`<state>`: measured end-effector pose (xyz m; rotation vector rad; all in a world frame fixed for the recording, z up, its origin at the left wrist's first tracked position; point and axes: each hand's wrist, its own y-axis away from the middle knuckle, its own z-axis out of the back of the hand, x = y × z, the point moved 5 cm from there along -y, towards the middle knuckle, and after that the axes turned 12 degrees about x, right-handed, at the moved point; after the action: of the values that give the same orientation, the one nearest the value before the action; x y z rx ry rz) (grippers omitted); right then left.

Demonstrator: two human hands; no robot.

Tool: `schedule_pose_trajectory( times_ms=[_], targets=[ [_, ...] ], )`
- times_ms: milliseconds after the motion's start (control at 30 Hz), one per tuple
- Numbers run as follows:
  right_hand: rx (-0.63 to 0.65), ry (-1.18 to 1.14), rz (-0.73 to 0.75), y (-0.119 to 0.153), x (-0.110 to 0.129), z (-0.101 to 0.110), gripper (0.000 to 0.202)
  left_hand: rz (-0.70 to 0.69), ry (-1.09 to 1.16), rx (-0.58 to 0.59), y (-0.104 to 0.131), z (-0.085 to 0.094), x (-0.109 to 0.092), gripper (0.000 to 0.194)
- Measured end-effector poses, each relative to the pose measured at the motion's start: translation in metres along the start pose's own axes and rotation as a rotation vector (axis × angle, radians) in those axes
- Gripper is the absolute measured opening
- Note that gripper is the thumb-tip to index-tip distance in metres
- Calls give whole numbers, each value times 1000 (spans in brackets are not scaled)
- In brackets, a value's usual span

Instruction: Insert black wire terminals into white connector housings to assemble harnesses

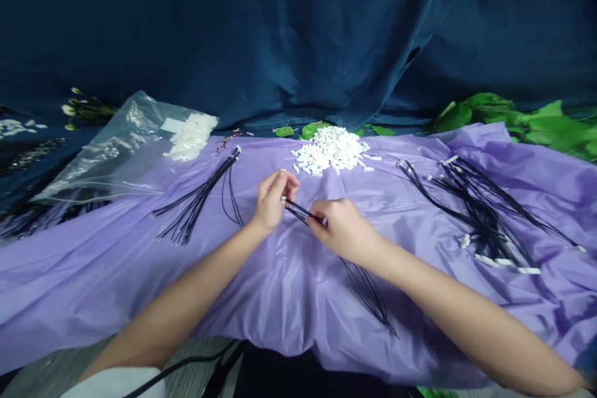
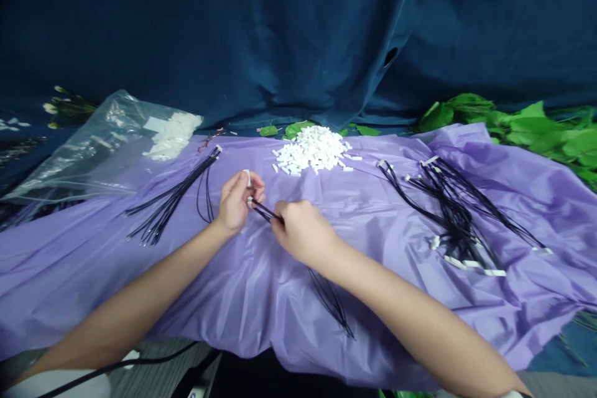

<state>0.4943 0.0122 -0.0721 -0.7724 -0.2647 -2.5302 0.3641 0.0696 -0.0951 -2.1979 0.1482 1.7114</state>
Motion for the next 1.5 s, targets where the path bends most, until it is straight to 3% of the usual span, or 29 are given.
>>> schedule_pose_trajectory(
  times_ms=[100,233,400,533,767,1033,1500],
  targets=[
    [-71,85,-13,13,1,3,12,-4,170,-18,-16,-18,6,39],
    [-4,-115,42,12,-9,6,17,61,272,73,-29,-38,24,38],
    [107,-478,-43,-6,-41,3,18,107,163,129,-25,-41,52,40],
    [203,-583,-93,-16,-56,-11,20,180,171,162,-21,-40,65,40],
    [252,-818,-217,-15,-62,-26,13,171,200,197,-23,-41,66,43],
    [350,-908,-296,-15,-61,-27,9,180,272,260,-21,-46,67,42],
    [370,-803,-243,-11,-64,-28,20,172,262,305,-21,-47,68,42]
  ],
)
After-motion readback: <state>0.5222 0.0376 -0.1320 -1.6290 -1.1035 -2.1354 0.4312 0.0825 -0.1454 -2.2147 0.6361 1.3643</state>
